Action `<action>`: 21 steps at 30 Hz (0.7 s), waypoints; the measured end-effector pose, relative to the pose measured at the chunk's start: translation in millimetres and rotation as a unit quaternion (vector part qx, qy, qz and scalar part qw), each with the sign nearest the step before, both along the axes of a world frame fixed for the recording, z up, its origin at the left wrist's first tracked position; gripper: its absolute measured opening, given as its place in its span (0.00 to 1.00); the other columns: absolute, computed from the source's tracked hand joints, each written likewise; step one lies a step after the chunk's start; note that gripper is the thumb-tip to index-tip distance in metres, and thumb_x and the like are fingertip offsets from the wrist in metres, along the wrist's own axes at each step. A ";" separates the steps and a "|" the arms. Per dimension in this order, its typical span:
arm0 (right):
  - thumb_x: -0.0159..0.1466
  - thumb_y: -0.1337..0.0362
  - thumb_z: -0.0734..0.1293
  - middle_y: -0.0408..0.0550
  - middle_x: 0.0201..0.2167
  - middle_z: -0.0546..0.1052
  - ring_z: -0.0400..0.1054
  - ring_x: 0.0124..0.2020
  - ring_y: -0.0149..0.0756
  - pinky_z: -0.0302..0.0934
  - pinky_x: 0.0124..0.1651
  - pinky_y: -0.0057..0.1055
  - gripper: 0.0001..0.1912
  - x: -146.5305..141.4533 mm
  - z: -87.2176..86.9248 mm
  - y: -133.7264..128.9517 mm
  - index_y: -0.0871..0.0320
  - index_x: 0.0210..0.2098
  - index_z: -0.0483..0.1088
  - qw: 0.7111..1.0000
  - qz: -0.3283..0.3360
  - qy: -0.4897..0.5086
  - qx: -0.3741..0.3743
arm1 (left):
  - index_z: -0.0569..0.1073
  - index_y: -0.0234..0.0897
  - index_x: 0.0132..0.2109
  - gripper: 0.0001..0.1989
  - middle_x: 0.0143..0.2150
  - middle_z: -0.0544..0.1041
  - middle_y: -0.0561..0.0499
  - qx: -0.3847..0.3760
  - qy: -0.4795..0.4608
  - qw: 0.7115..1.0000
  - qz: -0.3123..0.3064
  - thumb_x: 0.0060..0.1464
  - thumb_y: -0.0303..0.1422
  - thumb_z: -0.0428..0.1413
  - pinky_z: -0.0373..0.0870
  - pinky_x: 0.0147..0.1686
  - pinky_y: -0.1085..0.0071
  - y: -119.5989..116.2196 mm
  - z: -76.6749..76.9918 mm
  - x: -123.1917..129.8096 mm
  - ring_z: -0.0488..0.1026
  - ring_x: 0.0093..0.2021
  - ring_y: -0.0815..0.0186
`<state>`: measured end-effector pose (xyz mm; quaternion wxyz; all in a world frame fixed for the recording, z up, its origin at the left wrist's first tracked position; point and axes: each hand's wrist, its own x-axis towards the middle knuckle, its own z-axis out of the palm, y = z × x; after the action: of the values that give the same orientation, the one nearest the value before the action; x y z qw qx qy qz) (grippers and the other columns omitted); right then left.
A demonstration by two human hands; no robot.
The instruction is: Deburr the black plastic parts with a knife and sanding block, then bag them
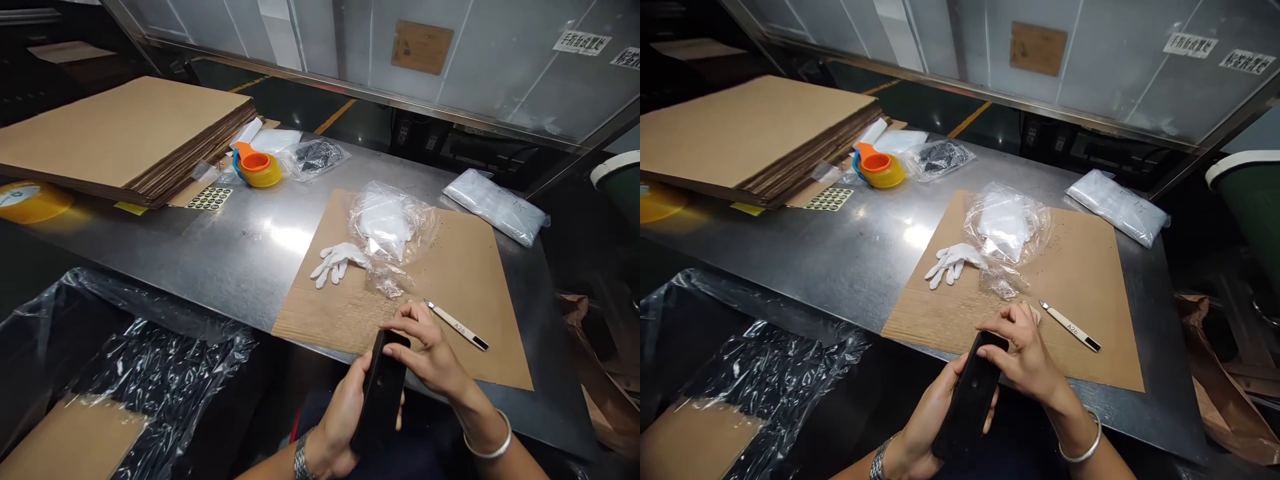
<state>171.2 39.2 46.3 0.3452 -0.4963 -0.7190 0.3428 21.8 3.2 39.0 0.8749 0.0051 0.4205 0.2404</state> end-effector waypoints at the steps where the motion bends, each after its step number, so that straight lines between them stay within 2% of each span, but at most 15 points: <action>1: 0.57 0.64 0.68 0.46 0.34 0.67 0.61 0.39 0.36 0.56 0.43 0.36 0.11 1.5 -0.3 2.6 0.52 0.40 0.73 0.999 0.001 0.027 -0.020 | 0.70 0.30 0.29 0.24 0.22 0.72 0.47 0.002 -0.005 1.000 -0.009 0.55 0.46 0.42 0.61 0.19 0.74 -0.4 0.0 -0.9 0.67 0.18 0.69; 4: 0.59 0.64 0.66 0.46 0.32 0.69 0.64 0.35 0.33 0.60 0.37 0.30 0.09 4.4 -1.1 6.1 0.53 0.39 0.74 0.991 0.022 0.096 -0.090 | 0.70 0.30 0.28 0.24 0.22 0.71 0.48 0.010 -0.008 1.000 -0.021 0.55 0.47 0.42 0.61 0.20 0.74 -0.7 -0.1 -2.3 0.66 0.18 0.70; 6: 0.61 0.65 0.64 0.46 0.31 0.70 0.65 0.33 0.31 0.60 0.34 0.28 0.09 5.4 -0.6 5.7 0.54 0.39 0.74 0.987 0.034 0.107 -0.115 | 0.70 0.30 0.28 0.24 0.21 0.70 0.48 0.007 -0.012 1.000 -0.020 0.55 0.46 0.43 0.60 0.19 0.75 -1.2 -0.9 -2.3 0.65 0.17 0.71; 11: 0.59 0.64 0.65 0.47 0.31 0.71 0.65 0.33 0.31 0.60 0.35 0.28 0.08 6.2 3.0 5.7 0.57 0.38 0.74 0.992 0.071 0.062 -0.086 | 0.69 0.31 0.26 0.23 0.21 0.70 0.49 -0.004 -0.017 1.000 -0.026 0.56 0.46 0.42 0.60 0.19 0.75 -3.9 -3.9 -2.3 0.64 0.17 0.71; 13: 0.59 0.63 0.65 0.46 0.29 0.72 0.65 0.32 0.32 0.60 0.35 0.29 0.07 6.8 1.4 6.6 0.59 0.33 0.74 0.989 0.045 0.081 -0.112 | 0.70 0.30 0.27 0.24 0.21 0.70 0.48 0.001 -0.016 0.999 -0.042 0.56 0.46 0.42 0.60 0.19 0.75 -4.2 -4.1 -2.9 0.65 0.17 0.71; 15: 0.62 0.59 0.61 0.46 0.27 0.72 0.66 0.29 0.31 0.61 0.33 0.28 0.13 7.8 -2.3 5.2 0.60 0.31 0.73 0.980 -0.016 0.118 -0.158 | 0.71 0.30 0.29 0.25 0.22 0.71 0.48 0.007 -0.016 0.999 -0.048 0.55 0.48 0.42 0.60 0.19 0.75 -3.7 -3.8 -3.5 0.66 0.18 0.70; 17: 0.64 0.57 0.57 0.47 0.27 0.72 0.65 0.26 0.30 0.61 0.30 0.27 0.16 8.5 -6.0 -0.8 0.60 0.35 0.72 0.970 -0.070 0.138 -0.185 | 0.71 0.30 0.30 0.25 0.23 0.72 0.48 0.021 -0.006 0.999 -0.031 0.55 0.48 0.42 0.60 0.20 0.75 -3.2 -3.6 -3.8 0.66 0.18 0.70; 19: 0.62 0.56 0.61 0.48 0.34 0.73 0.65 0.30 0.31 0.61 0.31 0.28 0.16 7.3 -8.1 -11.8 0.59 0.44 0.69 0.973 -0.066 0.121 -0.186 | 0.71 0.31 0.32 0.24 0.23 0.72 0.48 0.039 0.026 0.999 0.000 0.55 0.48 0.43 0.60 0.20 0.74 -3.8 -4.7 -3.4 0.66 0.19 0.70; 21: 0.57 0.59 0.66 0.48 0.38 0.72 0.65 0.34 0.32 0.61 0.33 0.28 0.22 3.6 -8.9 -24.5 0.57 0.50 0.65 0.975 -0.056 0.093 -0.192 | 0.70 0.31 0.33 0.23 0.22 0.72 0.49 0.049 0.069 0.996 0.023 0.54 0.48 0.44 0.61 0.20 0.74 -6.1 -7.3 -2.0 0.67 0.19 0.69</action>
<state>174.8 14.8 37.4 0.3274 -0.5586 -0.5759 0.4991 19.8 -2.9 31.7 0.8367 0.0549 0.4672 0.2803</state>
